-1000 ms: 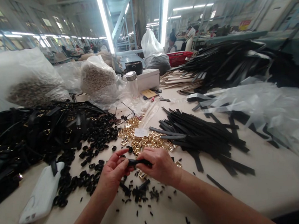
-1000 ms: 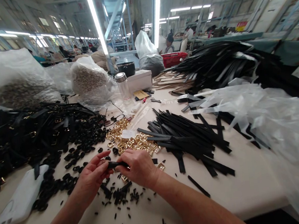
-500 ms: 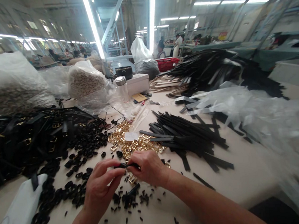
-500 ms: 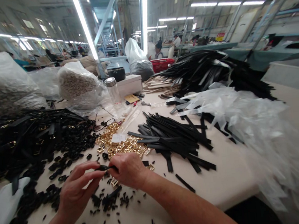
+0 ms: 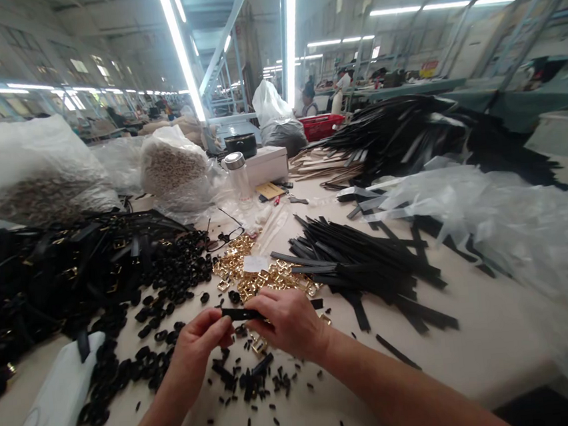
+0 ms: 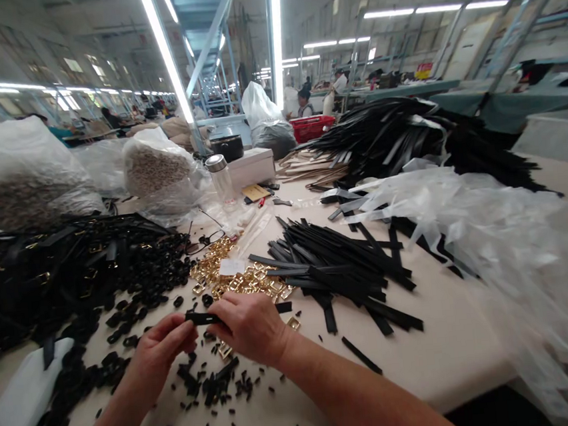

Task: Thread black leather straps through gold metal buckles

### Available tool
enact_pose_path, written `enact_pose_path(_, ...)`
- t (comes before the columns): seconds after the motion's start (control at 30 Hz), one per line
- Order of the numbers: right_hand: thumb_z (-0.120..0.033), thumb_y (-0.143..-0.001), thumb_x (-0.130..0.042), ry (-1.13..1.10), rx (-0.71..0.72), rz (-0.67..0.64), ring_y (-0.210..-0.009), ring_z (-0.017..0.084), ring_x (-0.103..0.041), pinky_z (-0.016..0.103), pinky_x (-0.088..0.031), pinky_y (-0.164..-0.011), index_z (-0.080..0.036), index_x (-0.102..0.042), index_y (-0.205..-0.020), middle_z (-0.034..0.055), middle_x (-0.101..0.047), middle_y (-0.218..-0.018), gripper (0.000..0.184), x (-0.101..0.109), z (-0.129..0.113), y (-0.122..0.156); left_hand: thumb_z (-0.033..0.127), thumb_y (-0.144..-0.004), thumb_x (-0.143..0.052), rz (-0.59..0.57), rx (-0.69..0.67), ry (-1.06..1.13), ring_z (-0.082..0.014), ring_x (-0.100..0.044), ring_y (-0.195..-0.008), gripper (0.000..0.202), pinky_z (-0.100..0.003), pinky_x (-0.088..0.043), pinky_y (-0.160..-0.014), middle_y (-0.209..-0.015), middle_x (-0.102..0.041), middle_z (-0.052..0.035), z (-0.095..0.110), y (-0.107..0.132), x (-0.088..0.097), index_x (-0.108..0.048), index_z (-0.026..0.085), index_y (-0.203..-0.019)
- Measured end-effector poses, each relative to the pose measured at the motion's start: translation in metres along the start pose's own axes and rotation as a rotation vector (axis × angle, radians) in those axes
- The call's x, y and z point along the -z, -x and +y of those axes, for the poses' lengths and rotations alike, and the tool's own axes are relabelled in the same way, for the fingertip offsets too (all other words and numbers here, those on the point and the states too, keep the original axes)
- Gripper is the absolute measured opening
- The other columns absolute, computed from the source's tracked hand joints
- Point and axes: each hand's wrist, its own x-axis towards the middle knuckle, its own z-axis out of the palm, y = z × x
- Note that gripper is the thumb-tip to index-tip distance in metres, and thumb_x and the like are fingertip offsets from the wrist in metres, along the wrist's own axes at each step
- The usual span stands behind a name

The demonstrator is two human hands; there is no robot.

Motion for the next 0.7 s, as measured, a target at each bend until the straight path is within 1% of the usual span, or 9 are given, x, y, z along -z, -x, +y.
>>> enact_pose_path(0.07, -0.036, -0.095, -0.051, -0.007, 0.016, -0.004, -0.069, 0.014, -0.057, 0.024, -0.039, -0.06, -0.021, -0.06, -0.098, 0.0013, -0.063, -0.08, 0.019, -0.001, -0.001, 0.0, 0.039, -0.076, -0.07, -0.023, 0.002, 0.001, -0.0127, -0.054, -0.058, 0.023, -0.022, -0.044, -0.056, -0.063, -0.062, -0.0006, -0.001, 0.001, -0.003, -0.064, 0.018, -0.069)
enact_pose_path(0.17, -0.037, -0.097, -0.049, 0.022, 0.045, -0.02, -0.068, 0.013, -0.057, 0.024, -0.038, -0.06, -0.02, -0.062, -0.098, 0.0017, -0.062, -0.08, 0.022, -0.002, -0.002, 0.0, 0.038, -0.076, -0.069, -0.028, -0.01, -0.027, -0.0136, -0.054, -0.059, 0.022, -0.023, -0.045, -0.058, -0.063, -0.062, -0.0006, 0.001, 0.003, -0.006, -0.065, 0.018, -0.069)
enact_pose_path(0.3, -0.037, -0.098, -0.046, 0.071, 0.056, -0.029, -0.064, 0.012, -0.054, 0.024, -0.034, -0.056, -0.019, -0.063, -0.091, 0.0014, -0.06, -0.077, 0.025, -0.001, -0.001, 0.0, 0.037, -0.076, -0.069, 0.006, -0.106, -0.101, -0.0148, -0.055, -0.063, 0.017, -0.025, -0.047, -0.062, -0.065, -0.061, 0.0003, 0.006, 0.006, -0.008, -0.068, 0.02, -0.073)
enact_pose_path(0.37, -0.036, -0.099, -0.043, 0.095, 0.068, -0.038, -0.061, 0.011, -0.052, 0.025, -0.031, -0.053, -0.019, -0.062, -0.086, 0.0008, -0.059, -0.074, 0.028, 0.0, -0.002, -0.001, 0.034, -0.078, -0.067, -0.008, -0.159, -0.139, -0.015, -0.055, -0.064, 0.014, -0.026, -0.047, -0.063, -0.066, -0.06, 0.0003, 0.009, 0.007, -0.01, -0.069, 0.021, -0.075)
enact_pose_path(0.47, -0.032, -0.099, -0.041, 0.127, 0.108, -0.06, -0.058, 0.011, -0.048, 0.027, -0.027, -0.05, -0.018, -0.059, -0.078, -0.0001, -0.056, -0.071, 0.031, 0.002, -0.003, -0.002, 0.033, -0.08, -0.065, -0.035, -0.196, -0.161, -0.0153, -0.056, -0.066, 0.014, -0.026, -0.047, -0.063, -0.07, -0.061, -0.001, 0.013, 0.007, -0.011, -0.069, 0.02, -0.075)
enact_pose_path(0.57, -0.028, -0.098, -0.041, 0.138, 0.124, -0.076, -0.058, 0.011, -0.047, 0.027, -0.025, -0.051, -0.018, -0.056, -0.073, -0.0006, -0.054, -0.069, 0.03, 0.005, -0.003, -0.003, 0.036, -0.079, -0.065, -0.035, -0.193, -0.168, -0.0157, -0.057, -0.066, 0.018, -0.027, -0.047, -0.062, -0.075, -0.064, -0.0031, 0.014, 0.003, -0.003, -0.07, 0.019, -0.077)
enact_pose_path(0.63, -0.026, -0.097, -0.041, 0.155, 0.113, -0.083, -0.059, 0.011, -0.046, 0.027, -0.025, -0.051, -0.018, -0.055, -0.072, -0.0009, -0.055, -0.069, 0.03, 0.008, -0.001, -0.004, 0.039, -0.081, -0.064, 0.03, -0.188, -0.164, -0.0156, -0.058, -0.065, 0.021, -0.027, -0.047, -0.062, -0.073, -0.065, -0.003, 0.014, 0.0, 0.008, -0.071, 0.019, -0.081)
enact_pose_path(0.7, -0.025, -0.096, -0.042, 0.188, 0.092, -0.091, -0.058, 0.01, -0.046, 0.027, -0.025, -0.052, -0.019, -0.055, -0.072, -0.0009, -0.056, -0.07, 0.028, 0.01, 0.004, -0.004, 0.04, -0.081, -0.064, 0.1, -0.216, -0.221, -0.0156, -0.058, -0.065, 0.021, -0.026, -0.047, -0.063, -0.071, -0.064, -0.0022, 0.013, -0.002, 0.019, -0.07, 0.02, -0.081)
